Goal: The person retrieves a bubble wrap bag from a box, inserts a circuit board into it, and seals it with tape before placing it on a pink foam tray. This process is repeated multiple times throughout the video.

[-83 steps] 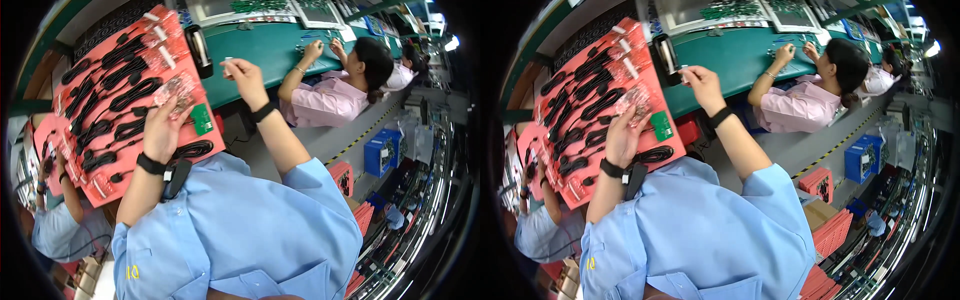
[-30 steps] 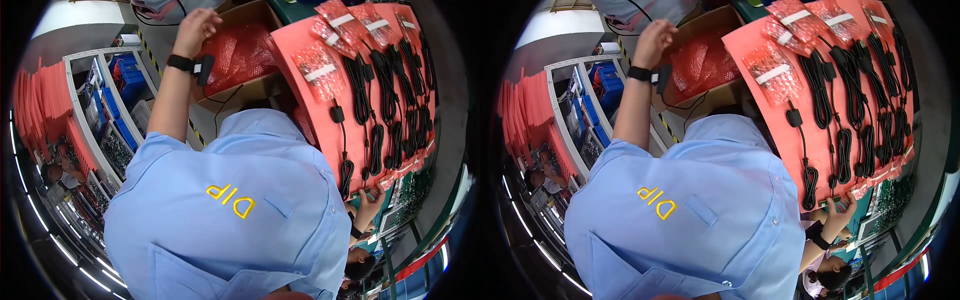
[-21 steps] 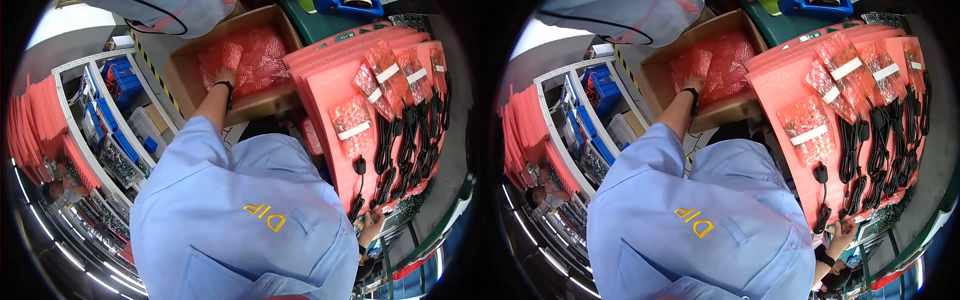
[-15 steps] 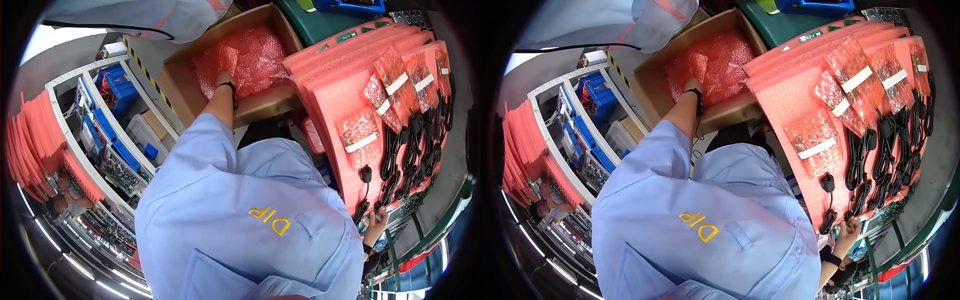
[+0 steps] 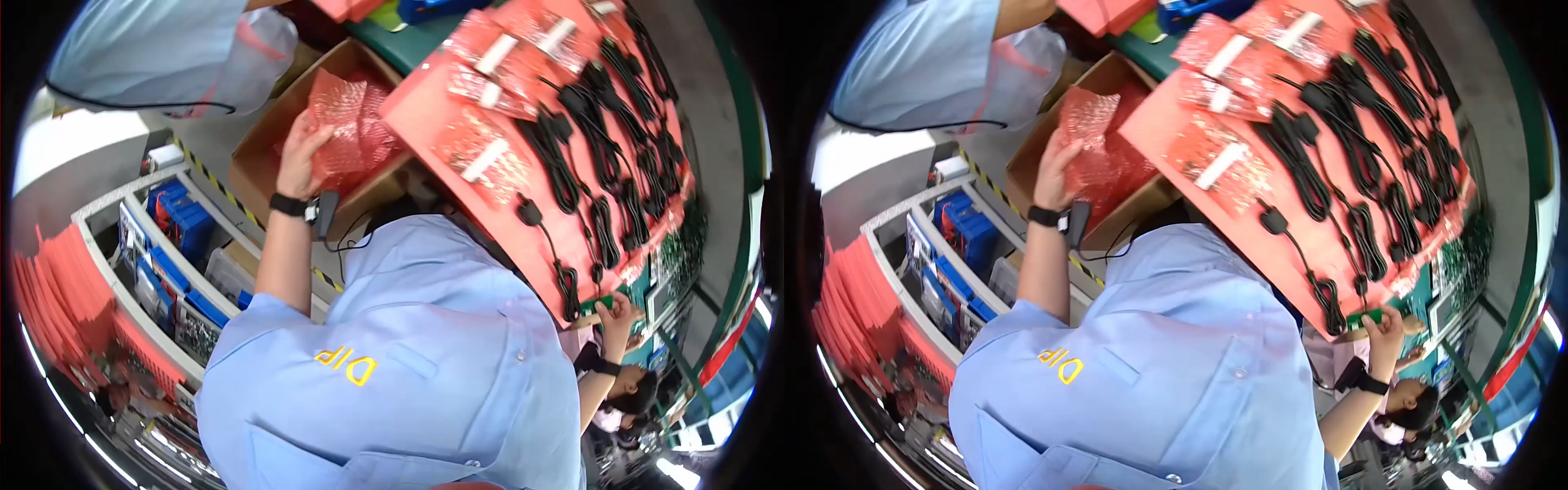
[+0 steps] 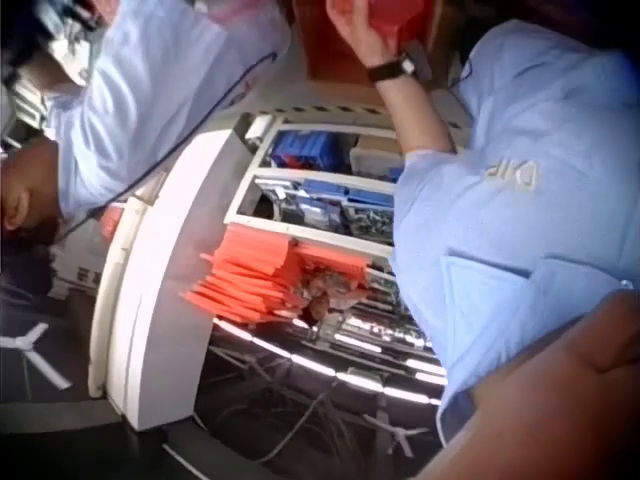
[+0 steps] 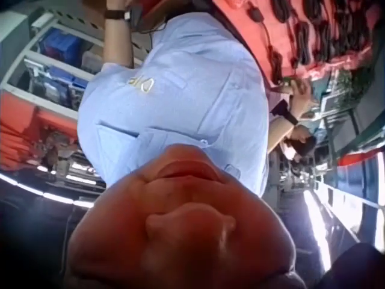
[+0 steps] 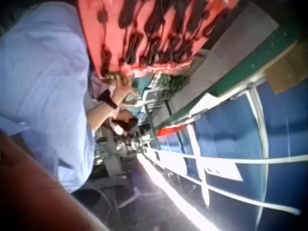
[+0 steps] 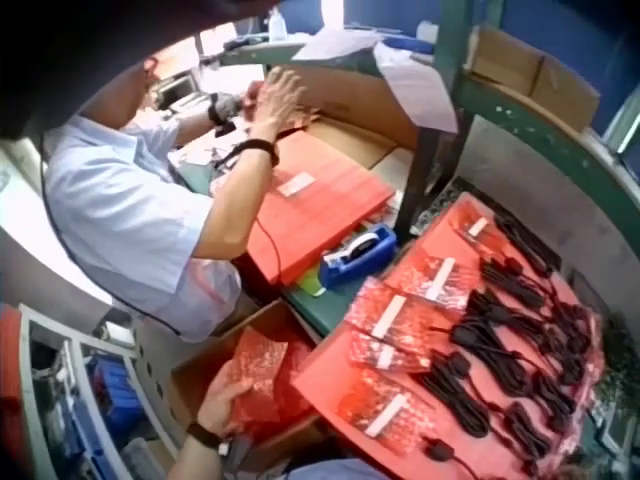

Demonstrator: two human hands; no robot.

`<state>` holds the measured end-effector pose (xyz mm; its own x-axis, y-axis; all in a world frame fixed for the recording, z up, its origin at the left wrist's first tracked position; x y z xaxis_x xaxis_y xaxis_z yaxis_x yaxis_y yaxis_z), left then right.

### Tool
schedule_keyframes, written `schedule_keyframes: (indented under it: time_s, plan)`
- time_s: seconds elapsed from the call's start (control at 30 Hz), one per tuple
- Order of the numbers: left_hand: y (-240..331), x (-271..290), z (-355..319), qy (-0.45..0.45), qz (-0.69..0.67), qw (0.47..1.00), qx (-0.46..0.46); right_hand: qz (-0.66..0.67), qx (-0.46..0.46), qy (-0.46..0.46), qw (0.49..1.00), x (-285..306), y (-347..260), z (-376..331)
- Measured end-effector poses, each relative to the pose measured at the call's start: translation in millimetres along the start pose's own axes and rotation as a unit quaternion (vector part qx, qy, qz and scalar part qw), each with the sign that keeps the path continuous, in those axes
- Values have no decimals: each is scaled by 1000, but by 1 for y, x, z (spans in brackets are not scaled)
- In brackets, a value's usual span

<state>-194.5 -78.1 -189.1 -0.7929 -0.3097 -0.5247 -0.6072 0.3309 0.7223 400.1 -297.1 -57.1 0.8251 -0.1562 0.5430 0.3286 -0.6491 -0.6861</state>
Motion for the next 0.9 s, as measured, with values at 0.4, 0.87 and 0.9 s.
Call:
schedule_keyframes:
  time_s: [0.4, 0.87, 0.9]
  plan:
    - [-62, -354, -130, -470, 344, 807, 101, 122, 119, 63, 983, 45, -64, 32]
    - [-247, -405, -190, -421, 59, 724, 544, 172, 146, -43, 973, 45, -65, 20]
    - [-246, -405, -191, -420, 21, 703, 574, 171, 132, -40, 975, 43, -57, 21]
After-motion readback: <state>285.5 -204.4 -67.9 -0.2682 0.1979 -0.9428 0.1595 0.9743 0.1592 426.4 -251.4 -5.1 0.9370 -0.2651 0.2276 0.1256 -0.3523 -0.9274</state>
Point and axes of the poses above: each hand's wrist, its own z-axis towards the middle knuckle, its own x-axis out of the back of the hand, y = z × x, the point moved 5 cm from there along z, towards the middle knuckle, and after that the axes turned 3 degrees about x, right-handed, at the moved point
